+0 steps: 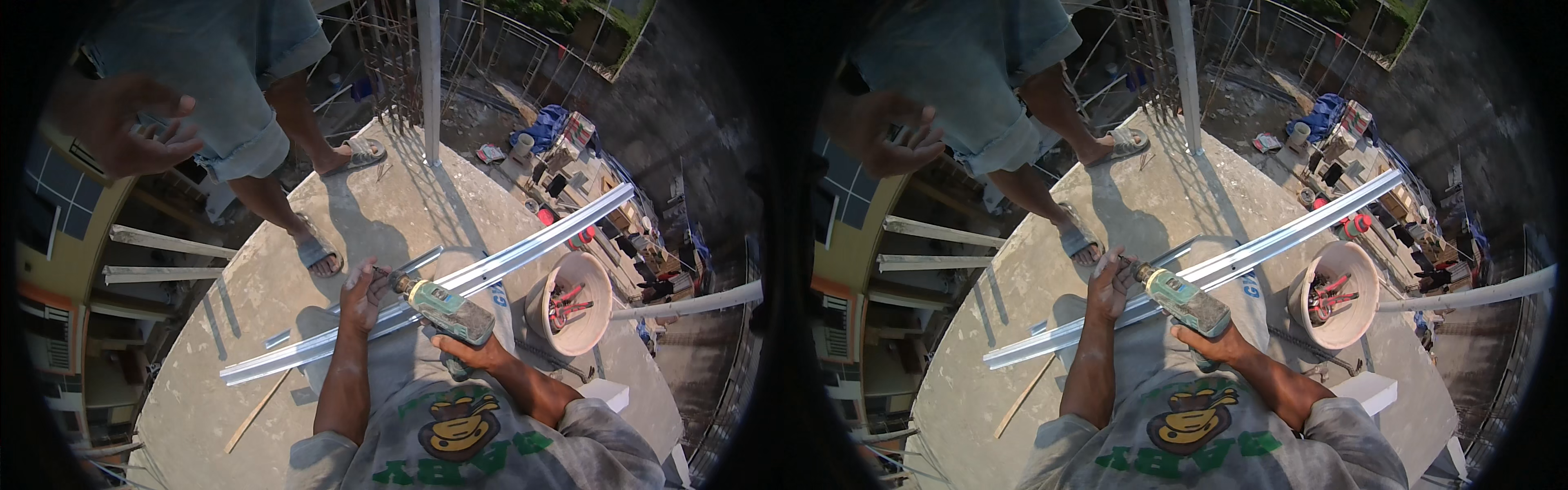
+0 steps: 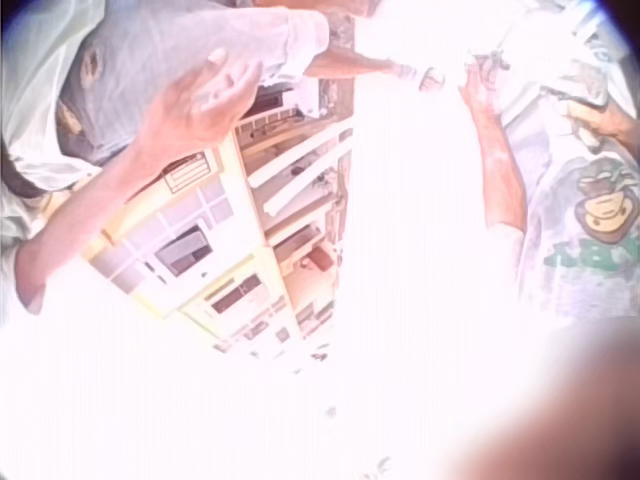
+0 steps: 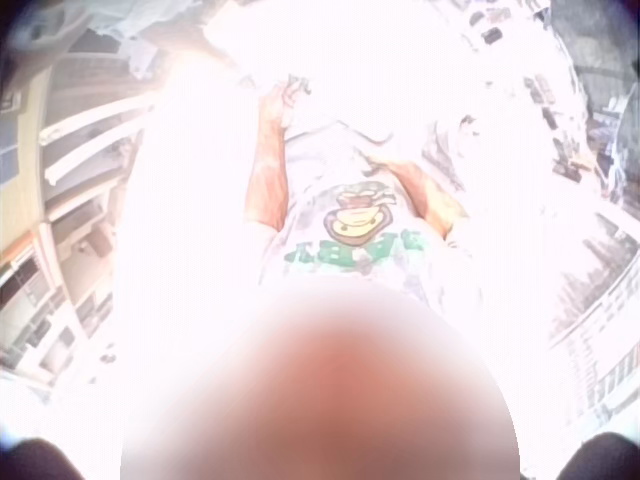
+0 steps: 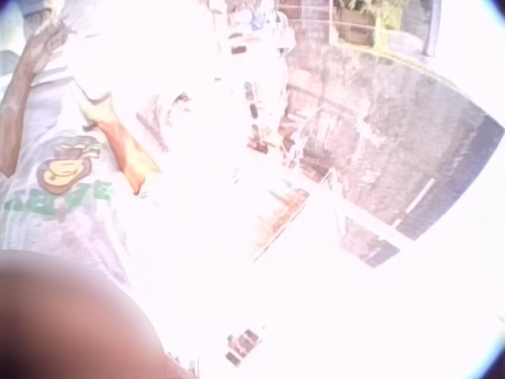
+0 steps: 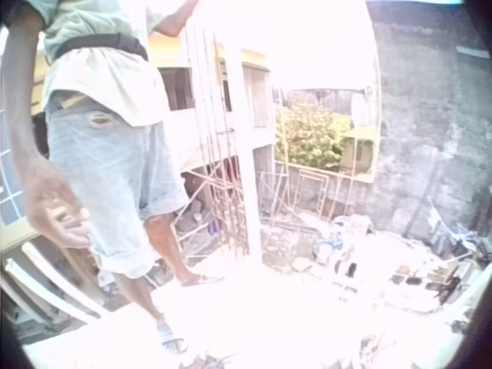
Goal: The person secures a long metal frame to a rooftop structure using a hammer and nails, then drills holes into another metal frame with a power drill. The person handles metal frames, nails, a hammer, and a power drill during the task.
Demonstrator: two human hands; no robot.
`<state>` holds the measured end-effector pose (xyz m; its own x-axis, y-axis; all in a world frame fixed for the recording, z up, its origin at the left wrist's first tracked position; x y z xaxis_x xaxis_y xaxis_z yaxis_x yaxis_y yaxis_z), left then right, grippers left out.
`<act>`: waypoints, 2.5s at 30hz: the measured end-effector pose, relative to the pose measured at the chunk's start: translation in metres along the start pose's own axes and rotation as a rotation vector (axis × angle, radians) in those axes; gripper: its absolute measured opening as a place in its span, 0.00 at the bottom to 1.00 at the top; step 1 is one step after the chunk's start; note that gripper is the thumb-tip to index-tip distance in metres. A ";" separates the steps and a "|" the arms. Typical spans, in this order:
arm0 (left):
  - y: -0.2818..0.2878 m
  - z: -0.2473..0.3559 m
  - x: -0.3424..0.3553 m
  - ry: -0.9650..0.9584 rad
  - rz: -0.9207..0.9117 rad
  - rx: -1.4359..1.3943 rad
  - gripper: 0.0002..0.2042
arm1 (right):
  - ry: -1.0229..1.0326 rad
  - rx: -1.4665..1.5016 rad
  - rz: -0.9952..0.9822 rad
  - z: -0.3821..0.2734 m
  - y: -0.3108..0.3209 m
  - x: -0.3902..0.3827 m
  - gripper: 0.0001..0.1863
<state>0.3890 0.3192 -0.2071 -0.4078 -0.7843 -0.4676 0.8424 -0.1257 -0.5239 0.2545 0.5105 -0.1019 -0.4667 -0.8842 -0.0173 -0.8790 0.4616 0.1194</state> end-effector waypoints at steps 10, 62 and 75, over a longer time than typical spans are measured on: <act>-0.030 0.001 -0.047 -0.670 -0.324 1.490 0.46 | 0.102 -0.304 -0.053 -0.052 0.084 -0.057 0.28; -0.057 -0.021 -0.037 -0.571 -0.367 1.930 0.28 | -0.015 -0.397 -0.045 -0.057 0.013 -0.069 0.39; -0.057 -0.015 -0.040 -0.542 -0.293 1.910 0.26 | 0.166 -0.492 -0.018 -0.040 0.018 -0.067 0.38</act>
<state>0.3524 0.3667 -0.1693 -0.7560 -0.6451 -0.1107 0.1498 -0.3352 0.9302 0.2741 0.5751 -0.0589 -0.3951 -0.9095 0.1293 -0.7182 0.3936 0.5738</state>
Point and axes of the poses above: each hand's wrist, its own x-axis towards the middle knuckle, its own y-axis out of the back of the hand, z = x × y, the point moved 5 cm from there along x, towards the middle knuckle, and after that the axes turned 14 degrees about z, right-handed, at the moved point
